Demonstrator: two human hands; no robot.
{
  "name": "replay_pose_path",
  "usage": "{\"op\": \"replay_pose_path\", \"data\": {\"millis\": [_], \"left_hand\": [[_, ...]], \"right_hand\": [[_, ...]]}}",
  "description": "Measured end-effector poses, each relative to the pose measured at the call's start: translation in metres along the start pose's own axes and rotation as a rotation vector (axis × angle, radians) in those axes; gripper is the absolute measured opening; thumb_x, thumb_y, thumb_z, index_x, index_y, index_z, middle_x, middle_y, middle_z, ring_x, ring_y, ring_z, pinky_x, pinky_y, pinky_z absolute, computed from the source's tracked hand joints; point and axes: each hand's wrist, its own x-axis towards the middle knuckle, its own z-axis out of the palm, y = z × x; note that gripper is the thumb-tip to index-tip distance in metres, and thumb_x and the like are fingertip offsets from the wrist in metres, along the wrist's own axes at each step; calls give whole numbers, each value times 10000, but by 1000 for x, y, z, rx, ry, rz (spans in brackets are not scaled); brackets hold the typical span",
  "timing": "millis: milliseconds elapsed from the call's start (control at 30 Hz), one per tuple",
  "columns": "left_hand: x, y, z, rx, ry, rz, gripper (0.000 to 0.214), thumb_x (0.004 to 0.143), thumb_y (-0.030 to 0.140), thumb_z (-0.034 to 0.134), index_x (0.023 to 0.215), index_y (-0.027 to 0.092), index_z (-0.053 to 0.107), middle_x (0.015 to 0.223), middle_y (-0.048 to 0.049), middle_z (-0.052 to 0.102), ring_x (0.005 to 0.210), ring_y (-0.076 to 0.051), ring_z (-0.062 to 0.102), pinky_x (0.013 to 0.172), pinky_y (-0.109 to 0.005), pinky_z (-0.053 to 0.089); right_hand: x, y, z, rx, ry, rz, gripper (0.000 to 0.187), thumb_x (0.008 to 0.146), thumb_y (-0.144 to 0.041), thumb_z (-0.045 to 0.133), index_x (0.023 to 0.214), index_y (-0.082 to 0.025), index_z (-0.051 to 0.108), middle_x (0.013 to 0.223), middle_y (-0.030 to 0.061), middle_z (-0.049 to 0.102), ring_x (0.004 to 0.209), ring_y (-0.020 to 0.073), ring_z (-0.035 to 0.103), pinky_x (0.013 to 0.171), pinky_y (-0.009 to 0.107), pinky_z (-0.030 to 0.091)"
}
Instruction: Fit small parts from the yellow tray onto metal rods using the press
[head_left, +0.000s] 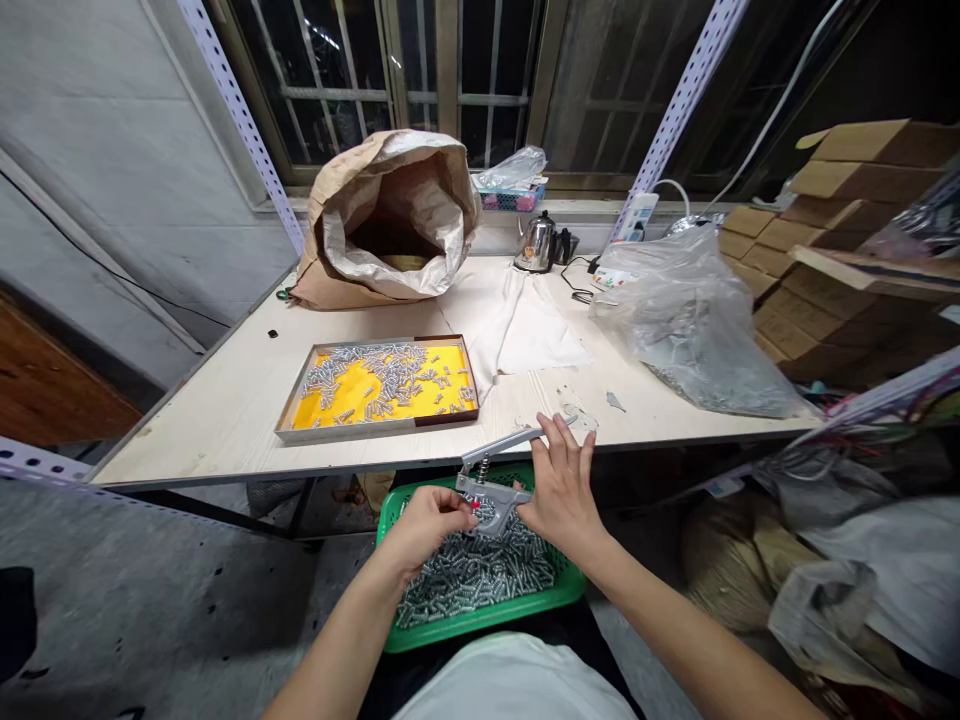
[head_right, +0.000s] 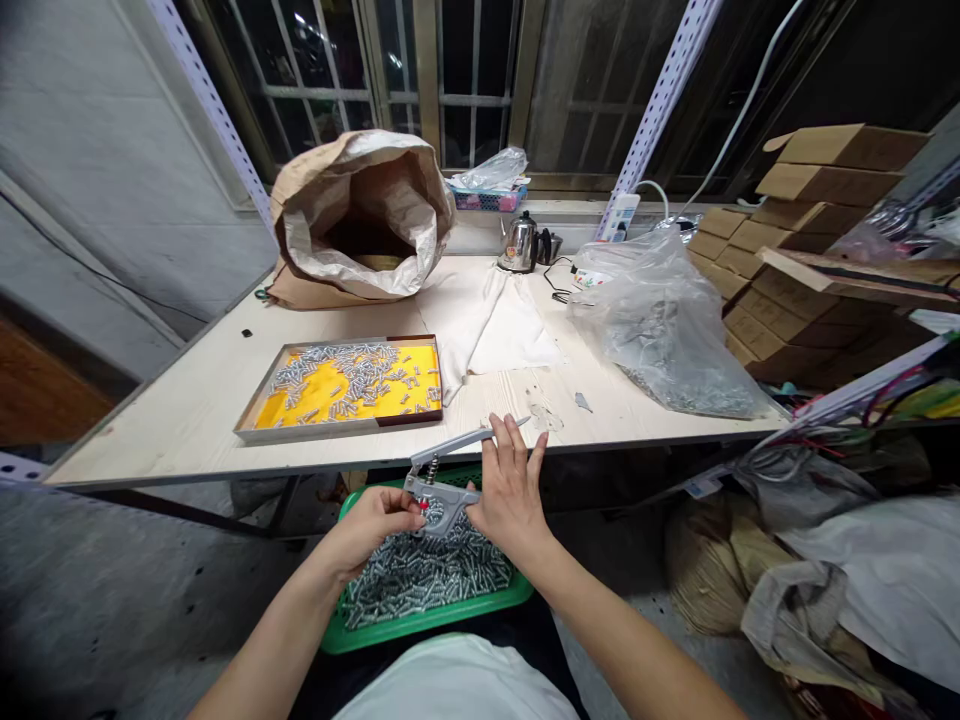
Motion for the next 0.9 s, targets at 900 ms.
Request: {"op": "replay_pose_path", "data": {"millis": [900], "left_hand": [[-15, -11, -1, -174, 157, 136, 153, 524, 261, 783, 531, 145, 683, 586, -3, 599, 605, -124, 488, 635, -246, 362]], "right_hand": [[16, -3, -2, -53, 90, -139, 326, 768, -315, 542, 1033, -130, 584, 1192, 144, 551, 1153, 282, 442, 1058, 465, 286]]}}
